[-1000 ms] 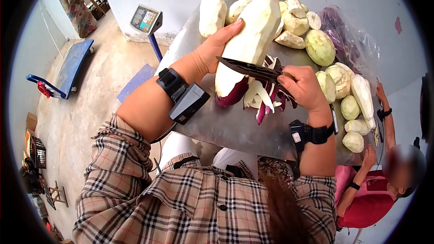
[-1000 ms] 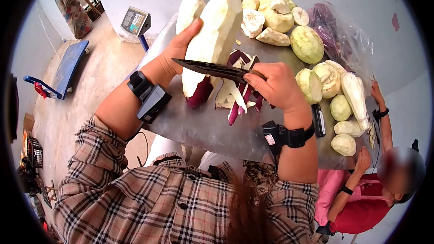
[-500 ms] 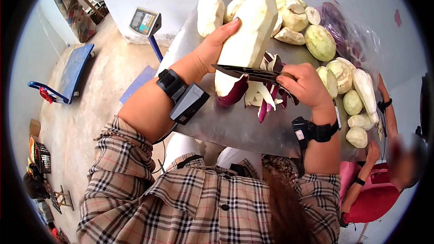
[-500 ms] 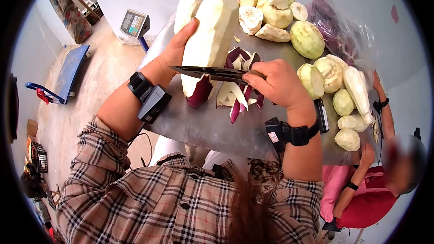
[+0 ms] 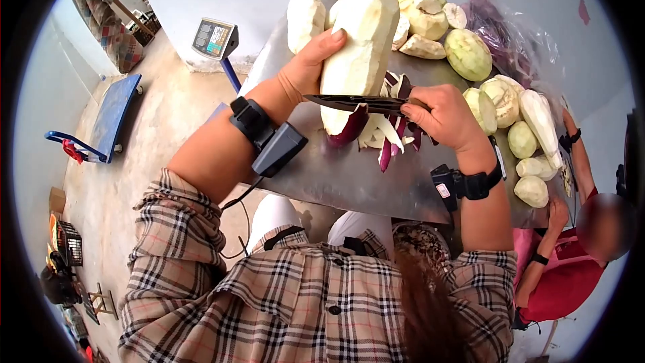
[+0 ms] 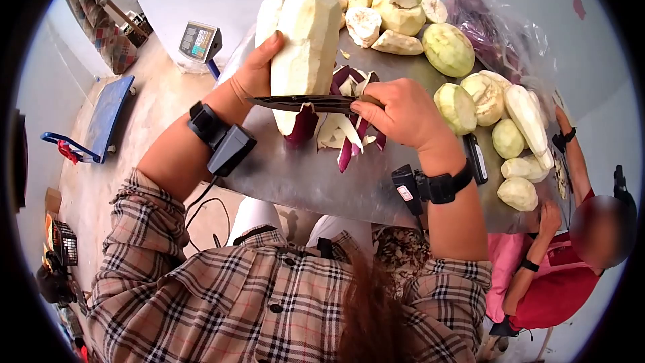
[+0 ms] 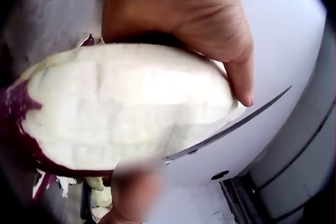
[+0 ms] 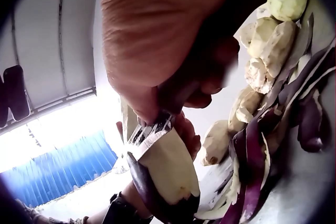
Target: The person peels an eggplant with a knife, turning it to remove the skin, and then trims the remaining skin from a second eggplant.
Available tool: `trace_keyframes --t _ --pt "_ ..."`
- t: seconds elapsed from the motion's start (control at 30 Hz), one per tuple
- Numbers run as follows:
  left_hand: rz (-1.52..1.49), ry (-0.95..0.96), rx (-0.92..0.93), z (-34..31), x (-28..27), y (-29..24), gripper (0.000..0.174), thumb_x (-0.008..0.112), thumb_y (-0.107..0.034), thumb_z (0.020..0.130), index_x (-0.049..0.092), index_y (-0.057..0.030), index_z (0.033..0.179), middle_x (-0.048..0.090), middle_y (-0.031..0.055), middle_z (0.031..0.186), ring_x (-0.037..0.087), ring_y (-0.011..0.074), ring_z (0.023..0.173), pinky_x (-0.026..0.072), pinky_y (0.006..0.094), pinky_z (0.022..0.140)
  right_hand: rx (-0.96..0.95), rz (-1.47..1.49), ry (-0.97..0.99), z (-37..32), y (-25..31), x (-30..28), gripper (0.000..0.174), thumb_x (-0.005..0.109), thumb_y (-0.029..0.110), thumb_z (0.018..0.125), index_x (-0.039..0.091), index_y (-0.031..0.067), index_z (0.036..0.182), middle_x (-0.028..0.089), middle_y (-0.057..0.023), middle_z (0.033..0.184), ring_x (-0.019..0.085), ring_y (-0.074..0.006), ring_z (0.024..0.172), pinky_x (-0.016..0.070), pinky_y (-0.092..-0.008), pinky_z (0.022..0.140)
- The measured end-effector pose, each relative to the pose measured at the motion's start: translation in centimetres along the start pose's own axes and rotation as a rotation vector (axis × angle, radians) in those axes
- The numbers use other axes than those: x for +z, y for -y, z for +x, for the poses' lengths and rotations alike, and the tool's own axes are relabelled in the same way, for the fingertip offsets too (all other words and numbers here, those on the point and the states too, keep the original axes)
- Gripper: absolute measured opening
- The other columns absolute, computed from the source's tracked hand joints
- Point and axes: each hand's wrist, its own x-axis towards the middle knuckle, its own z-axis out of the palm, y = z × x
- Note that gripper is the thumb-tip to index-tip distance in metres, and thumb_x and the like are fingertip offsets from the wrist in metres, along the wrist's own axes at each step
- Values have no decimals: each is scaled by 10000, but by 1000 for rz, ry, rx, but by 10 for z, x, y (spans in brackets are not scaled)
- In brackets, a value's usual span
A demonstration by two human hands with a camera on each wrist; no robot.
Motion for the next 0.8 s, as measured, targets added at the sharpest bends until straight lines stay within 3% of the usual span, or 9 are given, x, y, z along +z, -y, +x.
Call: trace_keyframes --t 0.07,0.2,0.3,0.4,0.43,0.53,0.8 --pt "105 -25 -27 -6 20 -24 745 693 -451 815 439 6 1346 591 168 1226 612 258 1100 507 384 952 -24 -21 -27 0 1 2 327 680 312 833 600 33 682 558 -154 605 535 -367 579 402 -418 510" --pt "289 -59 19 -8 34 -52 711 728 -432 787 474 -1 1292 606 141 1127 616 242 1036 515 390 916 -71 -68 -71 5 14 5 336 691 307 823 590 31 662 552 -150 592 536 -365 569 405 -418 502" --pt "440 -58 114 -1 47 -69 664 752 -390 776 490 -12 1255 608 138 1097 621 243 1001 527 400 882 -79 -89 -54 6 20 2 338 693 312 818 590 37 652 556 -147 585 541 -363 561 410 -427 500" --pt "504 -75 159 5 65 -80 629 780 -294 792 488 -30 1283 609 81 1123 583 177 1025 488 331 911 -94 -123 -44 5 26 0 335 691 319 818 596 42 656 558 -145 580 545 -363 560 415 -431 503" --pt "498 -8 216 8 65 -78 553 759 -251 815 507 -19 1249 608 81 1099 589 169 989 498 333 889 -96 -140 -41 5 28 -1 333 690 320 819 598 44 657 560 -145 578 546 -363 560 416 -432 504" --pt "541 -53 235 6 67 -74 511 739 -229 833 513 -17 1240 607 82 1097 593 168 974 505 329 872 -90 -156 -64 3 35 -4 335 689 319 819 594 43 656 569 -141 587 549 -364 564 420 -437 507" --pt "583 -105 167 -3 71 -81 520 710 -215 859 474 -12 1275 607 78 1106 595 171 979 511 327 861 -31 -156 -99 -15 26 -3 330 708 302 803 579 34 661 566 -149 600 542 -372 577 412 -431 509"
